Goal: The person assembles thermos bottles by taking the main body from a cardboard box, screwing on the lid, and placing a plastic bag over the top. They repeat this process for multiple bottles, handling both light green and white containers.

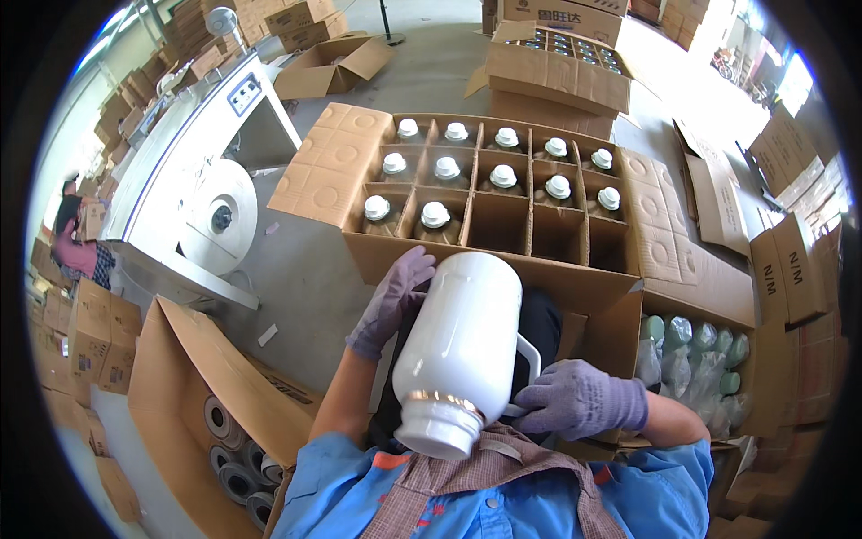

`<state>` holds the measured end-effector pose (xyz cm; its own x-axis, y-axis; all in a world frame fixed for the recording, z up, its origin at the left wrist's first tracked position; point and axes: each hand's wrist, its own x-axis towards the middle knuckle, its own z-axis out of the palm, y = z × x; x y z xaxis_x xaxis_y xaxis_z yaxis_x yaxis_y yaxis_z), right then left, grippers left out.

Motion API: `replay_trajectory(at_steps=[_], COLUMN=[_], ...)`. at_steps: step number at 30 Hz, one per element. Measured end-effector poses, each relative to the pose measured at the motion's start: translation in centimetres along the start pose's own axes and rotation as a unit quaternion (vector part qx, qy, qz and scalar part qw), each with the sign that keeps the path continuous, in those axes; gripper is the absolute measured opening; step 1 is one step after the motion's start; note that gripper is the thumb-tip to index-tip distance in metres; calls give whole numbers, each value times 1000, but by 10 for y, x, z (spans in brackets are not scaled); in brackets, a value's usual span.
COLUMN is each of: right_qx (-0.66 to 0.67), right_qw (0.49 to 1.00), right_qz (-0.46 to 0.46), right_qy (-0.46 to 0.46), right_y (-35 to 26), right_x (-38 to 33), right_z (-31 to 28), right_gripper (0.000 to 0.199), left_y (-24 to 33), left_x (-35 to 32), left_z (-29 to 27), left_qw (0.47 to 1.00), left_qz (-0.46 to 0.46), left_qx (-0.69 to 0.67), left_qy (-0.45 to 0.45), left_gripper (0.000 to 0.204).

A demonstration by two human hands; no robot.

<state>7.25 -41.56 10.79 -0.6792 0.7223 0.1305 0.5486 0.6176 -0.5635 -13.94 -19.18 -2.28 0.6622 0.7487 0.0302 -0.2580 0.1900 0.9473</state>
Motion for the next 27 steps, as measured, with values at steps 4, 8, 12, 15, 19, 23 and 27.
replay_trajectory(at_steps=[4,8,12,15,19,23,27], right_qx=[9,232,-80,-227,-255,-149,-188], right_qw=[1000,924,885,902,898,934,925], right_qz=[17,255,269,316,357,288,147], right_qy=[-1,164,371,189,24,147,297], right_y=[28,86,166,232,257,258,221], right_x=[-8,-9,82,150,197,179,164], right_z=[35,-12,-31,-14,-2,-10,-52], right_gripper=[21,14,23,68,76,52,50], left_y=[17,62,63,25,35,32,1], left_x=[4,-18,-21,-22,-9,4,27], left_z=[-19,-9,54,103,89,47,0], left_qw=[997,989,846,784,891,994,977], left_qz=[-49,95,281,224,264,97,-167], left_qx=[32,108,419,511,317,46,-105], left_qy=[-56,-34,-170,-271,-191,14,77], left_gripper=[33,27,34,34,35,32,81])
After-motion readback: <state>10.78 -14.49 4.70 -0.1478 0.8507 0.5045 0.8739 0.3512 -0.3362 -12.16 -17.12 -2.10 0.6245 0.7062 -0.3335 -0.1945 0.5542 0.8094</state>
